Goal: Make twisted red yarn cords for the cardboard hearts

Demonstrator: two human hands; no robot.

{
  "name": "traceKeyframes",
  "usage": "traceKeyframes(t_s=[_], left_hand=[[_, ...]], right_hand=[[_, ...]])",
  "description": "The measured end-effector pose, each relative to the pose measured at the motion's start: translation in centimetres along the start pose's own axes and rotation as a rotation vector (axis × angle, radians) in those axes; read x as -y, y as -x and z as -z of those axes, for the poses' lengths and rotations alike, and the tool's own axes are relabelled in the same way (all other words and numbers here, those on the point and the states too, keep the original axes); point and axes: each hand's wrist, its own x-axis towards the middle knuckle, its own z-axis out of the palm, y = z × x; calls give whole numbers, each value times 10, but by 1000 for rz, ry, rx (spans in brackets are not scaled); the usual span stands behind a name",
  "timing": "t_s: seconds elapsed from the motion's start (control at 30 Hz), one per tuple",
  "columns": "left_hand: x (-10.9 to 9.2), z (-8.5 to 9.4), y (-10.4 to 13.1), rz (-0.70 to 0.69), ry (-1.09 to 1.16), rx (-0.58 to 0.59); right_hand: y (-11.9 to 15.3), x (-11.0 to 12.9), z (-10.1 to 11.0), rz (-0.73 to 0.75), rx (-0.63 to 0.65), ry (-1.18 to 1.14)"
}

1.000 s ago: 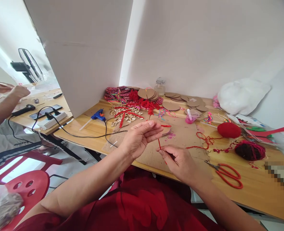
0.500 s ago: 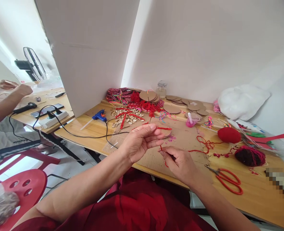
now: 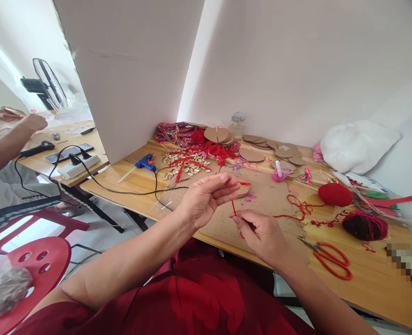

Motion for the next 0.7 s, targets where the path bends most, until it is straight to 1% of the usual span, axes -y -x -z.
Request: traceKeyframes(t_s=[0.2, 0.33, 0.43, 0.5, 0.57, 0.7], left_hand=[[1, 4, -2, -22, -12, -2], [7, 11, -5, -83, -76, -27], [15, 19, -7, -107, -181, -21], [19, 25, -7, -88, -271, 3], [23, 30, -6, -36, -335, 32], [25, 32, -4, 112, -338, 66]], right_hand=[[4, 2, 1, 8, 11, 44], [4, 12, 7, 87, 35, 99], [0, 21, 19, 175, 48, 190], [-4, 25, 30, 261, 35, 253], [-11, 26, 40, 356, 11, 306], [-25, 25, 54, 501, -36, 313]])
